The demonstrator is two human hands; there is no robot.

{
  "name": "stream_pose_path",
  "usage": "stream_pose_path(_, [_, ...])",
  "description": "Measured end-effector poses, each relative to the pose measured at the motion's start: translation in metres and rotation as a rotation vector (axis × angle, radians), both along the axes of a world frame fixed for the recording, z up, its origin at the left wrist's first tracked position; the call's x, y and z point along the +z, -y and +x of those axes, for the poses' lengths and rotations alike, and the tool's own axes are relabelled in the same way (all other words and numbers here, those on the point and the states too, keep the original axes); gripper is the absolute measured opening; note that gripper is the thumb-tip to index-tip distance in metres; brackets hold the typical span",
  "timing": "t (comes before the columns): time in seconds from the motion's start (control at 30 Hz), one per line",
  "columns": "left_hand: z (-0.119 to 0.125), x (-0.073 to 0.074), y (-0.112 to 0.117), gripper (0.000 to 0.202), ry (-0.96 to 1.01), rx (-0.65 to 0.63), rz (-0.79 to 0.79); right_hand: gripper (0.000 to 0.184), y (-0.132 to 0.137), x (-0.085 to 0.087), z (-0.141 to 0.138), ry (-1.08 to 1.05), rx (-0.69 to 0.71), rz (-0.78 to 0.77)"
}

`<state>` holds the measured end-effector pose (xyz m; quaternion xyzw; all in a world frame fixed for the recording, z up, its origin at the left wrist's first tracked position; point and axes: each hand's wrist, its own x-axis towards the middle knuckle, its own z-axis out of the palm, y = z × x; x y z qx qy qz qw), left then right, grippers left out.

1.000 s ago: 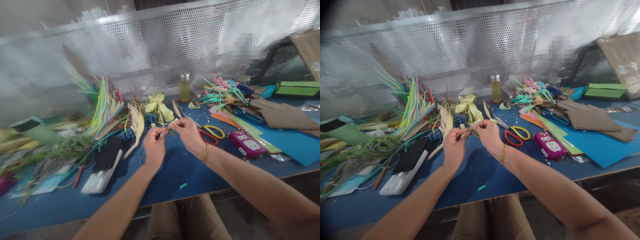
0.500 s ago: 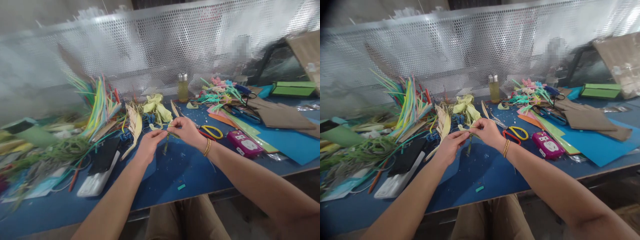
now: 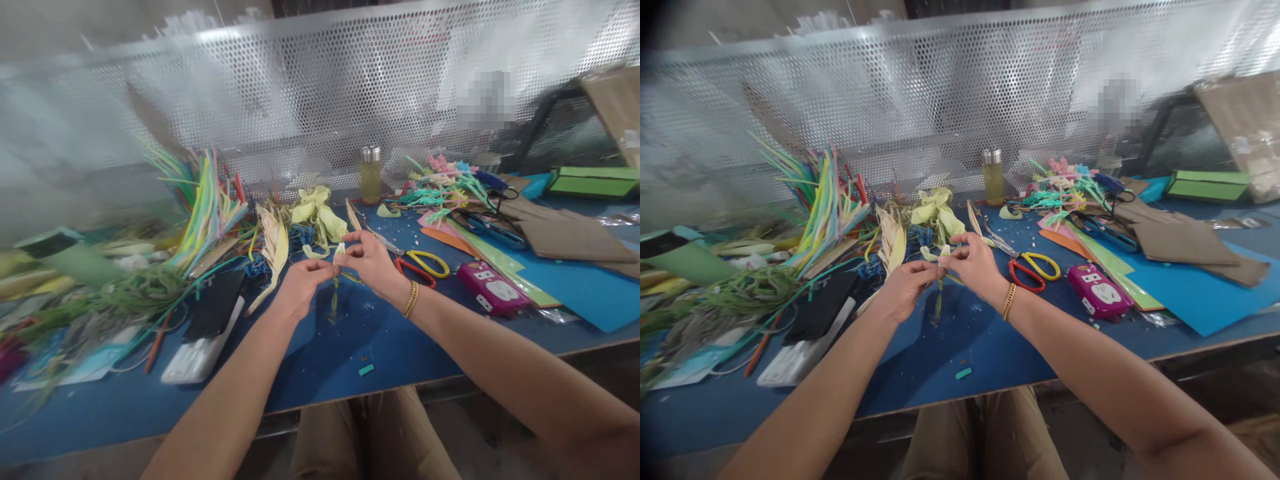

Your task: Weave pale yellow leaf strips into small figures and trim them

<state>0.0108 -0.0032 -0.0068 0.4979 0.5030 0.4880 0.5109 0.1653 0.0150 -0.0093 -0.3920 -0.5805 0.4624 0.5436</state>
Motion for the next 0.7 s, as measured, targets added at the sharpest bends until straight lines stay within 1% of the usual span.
stream_pose_path(0.13, [0.0,-0.005,-0.003,0.021,0.037,0.031,-0.002,0.039,-0.003,0.0,0.0,-0.025,0.009,-0.01])
stream_pose_path(0.27, [-0.002,-0.001,-0.003,0.02,0.131,0.108,-0.027,0.027,-0.009,0.004,0.01,-0.084,0.081,-0.092])
stream_pose_path(0.37, [-0.004,0.002,-0.004,0.021,0.174,0.141,-0.028,0.034,-0.01,0.003,0.013,-0.025,0.103,-0.122])
stream_pose_path(0.43, [-0.006,0.001,-0.005,0.021,0.166,0.15,-0.019,0.034,-0.009,0.0,0.011,0.027,0.136,-0.086])
stream_pose_path(0.5, [-0.007,-0.001,-0.005,0.02,0.125,0.152,0.015,0.032,-0.007,-0.004,0.007,0.063,0.168,-0.013])
stream_pose_path(0.6, [-0.007,-0.003,-0.004,0.02,0.007,0.128,0.09,0.029,-0.006,-0.009,0.001,0.113,0.122,0.098])
stream_pose_path(0.7, [-0.004,-0.004,-0.001,0.022,-0.1,0.061,0.113,0.026,-0.006,-0.009,0.0,0.16,0.069,0.125])
